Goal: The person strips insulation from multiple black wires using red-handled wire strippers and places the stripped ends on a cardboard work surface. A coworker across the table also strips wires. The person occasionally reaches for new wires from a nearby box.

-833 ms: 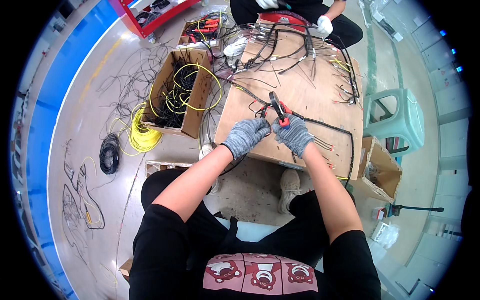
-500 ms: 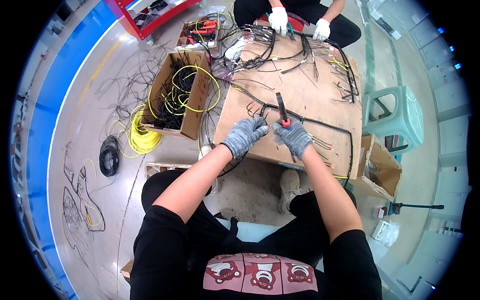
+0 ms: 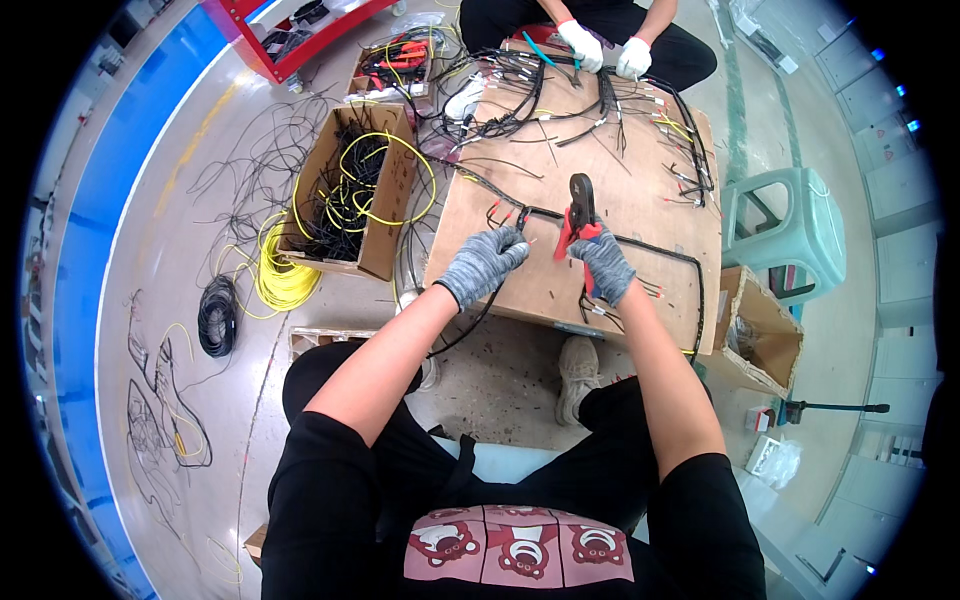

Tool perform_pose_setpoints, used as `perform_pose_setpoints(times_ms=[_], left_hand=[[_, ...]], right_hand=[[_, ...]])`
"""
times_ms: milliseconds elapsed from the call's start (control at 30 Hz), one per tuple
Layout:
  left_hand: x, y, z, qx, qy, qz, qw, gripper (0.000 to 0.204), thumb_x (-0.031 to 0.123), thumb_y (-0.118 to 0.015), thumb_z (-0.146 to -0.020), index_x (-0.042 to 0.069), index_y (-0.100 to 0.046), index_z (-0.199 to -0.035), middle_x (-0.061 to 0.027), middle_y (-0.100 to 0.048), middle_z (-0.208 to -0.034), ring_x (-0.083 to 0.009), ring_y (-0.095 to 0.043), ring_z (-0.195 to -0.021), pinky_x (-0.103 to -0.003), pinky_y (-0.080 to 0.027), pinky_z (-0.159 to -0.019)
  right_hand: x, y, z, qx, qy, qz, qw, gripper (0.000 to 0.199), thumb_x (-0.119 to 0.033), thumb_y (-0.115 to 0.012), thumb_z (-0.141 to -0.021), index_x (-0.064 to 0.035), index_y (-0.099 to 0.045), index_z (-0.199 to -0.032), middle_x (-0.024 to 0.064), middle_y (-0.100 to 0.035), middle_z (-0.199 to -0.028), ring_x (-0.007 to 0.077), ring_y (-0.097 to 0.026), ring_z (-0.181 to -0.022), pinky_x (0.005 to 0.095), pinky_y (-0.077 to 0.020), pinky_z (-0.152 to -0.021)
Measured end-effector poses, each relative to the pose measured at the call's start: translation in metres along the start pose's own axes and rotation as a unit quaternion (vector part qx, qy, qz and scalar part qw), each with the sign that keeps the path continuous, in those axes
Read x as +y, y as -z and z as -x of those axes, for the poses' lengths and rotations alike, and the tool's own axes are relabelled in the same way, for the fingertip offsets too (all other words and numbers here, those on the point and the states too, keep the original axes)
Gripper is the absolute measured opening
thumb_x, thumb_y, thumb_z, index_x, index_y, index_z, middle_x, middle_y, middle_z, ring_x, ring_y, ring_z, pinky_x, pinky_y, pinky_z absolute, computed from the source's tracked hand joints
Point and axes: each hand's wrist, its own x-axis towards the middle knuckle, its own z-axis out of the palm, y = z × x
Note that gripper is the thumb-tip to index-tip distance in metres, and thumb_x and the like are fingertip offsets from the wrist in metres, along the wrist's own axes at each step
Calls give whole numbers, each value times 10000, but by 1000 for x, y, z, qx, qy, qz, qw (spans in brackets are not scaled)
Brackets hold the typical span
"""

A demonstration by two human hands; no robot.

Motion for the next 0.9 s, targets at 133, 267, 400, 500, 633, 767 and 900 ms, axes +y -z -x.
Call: perform_pose_setpoints(times_ms=[133, 267, 400, 500, 633, 767, 900], left_hand=[[2, -1, 1, -4, 14, 27, 1000, 350, 300, -568, -859, -6, -580, -1028, -105, -613, -765, -161, -561, -693, -295, -461, -681], [1, -3, -1, 0, 4, 20, 1000, 345, 295, -571, -856, -12, -582, -1012, -102, -615, -766, -160, -563, -694, -293, -462, -674], [-5, -6, -2, 18, -24, 0, 1000, 324, 284, -565, -855, -7, -584, -996, -106, -609, -759, -172, -562, -683, -295, -461, -668], [-4, -8, -3, 28, -61, -23, 997, 294, 268, -559, -855, 5, -587, -983, -106, -598, -741, -187, -558, -668, -303, -458, -659], [3, -6, -5, -10, -34, -14, 999, 273, 262, -551, -857, 13, -588, -962, -119, -587, -725, -225, -565, -675, -325, -453, -661], [4, -2, -4, -17, -27, -23, 999, 284, 262, -550, -856, 6, -589, -972, -145, -612, -772, -263, -592, -728, -338, -458, -693], [9, -4, -5, -5, -41, -45, 998, 309, 260, -553, -853, -12, -587, -996, -177, -630, -871, -296, -606, -813, -351, -464, -740]], right_hand=[[12, 3, 12, -94, -16, -18, 995, 242, -72, -612, -685, -5, -574, -915, 17, -554, -735, 122, -501, -692, 281, -436, -641], [-4, -10, 40, -142, -113, 14, 983, 229, -103, -602, -713, -10, -571, -920, 23, -573, -784, 126, -510, -733, 267, -427, -698], [-3, -12, 45, -165, -114, 63, 978, 225, -140, -595, -730, -30, -572, -925, 31, -573, -796, 138, -516, -746, 280, -430, -705], [2, -8, 44, -165, -121, 84, 975, 255, -158, -598, -728, -27, -561, -945, 37, -573, -805, 142, -519, -749, 286, -432, -703], [-2, -9, 46, -171, -120, 112, 971, 326, -184, -604, -726, -17, -521, -993, 62, -562, -788, 155, -522, -723, 310, -445, -679], [-24, -18, 47, -168, -140, 241, 945, 370, -203, -600, -726, -3, -485, -1015, 111, -549, -762, 201, -540, -686, 338, -456, -640], [-5, -12, 45, -135, -57, 352, 924, 357, -189, -578, -724, 9, -470, -1001, 181, -559, -763, 298, -570, -689, 372, -460, -638]])
